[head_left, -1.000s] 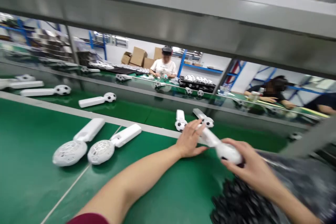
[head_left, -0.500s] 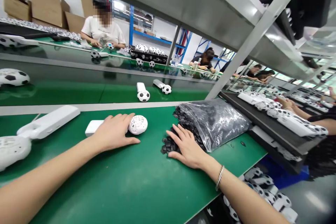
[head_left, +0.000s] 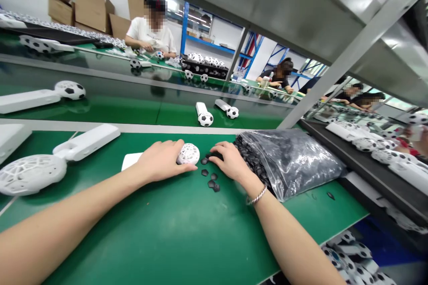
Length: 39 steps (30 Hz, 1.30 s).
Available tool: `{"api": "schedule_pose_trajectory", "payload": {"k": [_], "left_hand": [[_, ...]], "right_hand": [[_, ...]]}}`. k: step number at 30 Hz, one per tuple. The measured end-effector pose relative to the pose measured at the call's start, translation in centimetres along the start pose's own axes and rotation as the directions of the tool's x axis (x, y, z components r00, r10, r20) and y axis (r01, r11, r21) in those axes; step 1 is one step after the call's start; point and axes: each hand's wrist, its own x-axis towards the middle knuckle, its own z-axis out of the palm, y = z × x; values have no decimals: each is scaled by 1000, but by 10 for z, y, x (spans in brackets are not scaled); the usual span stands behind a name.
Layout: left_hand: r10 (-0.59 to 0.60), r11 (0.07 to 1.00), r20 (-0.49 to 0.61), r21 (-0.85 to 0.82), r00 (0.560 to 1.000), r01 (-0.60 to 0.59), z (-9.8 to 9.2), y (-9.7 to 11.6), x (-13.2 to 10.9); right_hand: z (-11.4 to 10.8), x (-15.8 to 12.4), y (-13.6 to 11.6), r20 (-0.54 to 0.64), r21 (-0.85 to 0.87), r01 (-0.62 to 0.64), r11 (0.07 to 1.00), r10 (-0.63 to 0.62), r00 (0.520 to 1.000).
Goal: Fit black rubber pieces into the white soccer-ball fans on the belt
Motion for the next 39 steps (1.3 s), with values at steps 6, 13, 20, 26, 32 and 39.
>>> {"api": "schedule_pose_trajectory", "payload": {"k": [6, 13, 20, 26, 32, 39], "left_hand": [[-4, 1000, 47, 13, 999, 3, 1, 0, 7], [48, 997, 8, -53, 999, -47, 3, 1, 1], [-11, 998, 57, -55, 998, 14, 3, 2, -1], [0, 987, 148, -158, 989, 24, 1, 4, -1], [-91, 979, 119, -172, 989, 111, 8, 12, -8], [-24, 983, 58, -179, 998, 34, 7, 15, -14]], "right_hand": [[11, -3, -10, -11, 35, 160, 987, -160, 987], [17, -1, -11, 41, 49, 73, 996, -75, 996], [6, -8, -8, 91, 126, 53, 991, -64, 994], [2, -10, -14, -3, 170, 63, 983, -64, 998], [0, -14, -25, -96, 478, 67, 876, -24, 995], [-4, -20, -37, -174, 469, 170, 867, -98, 980]]}}
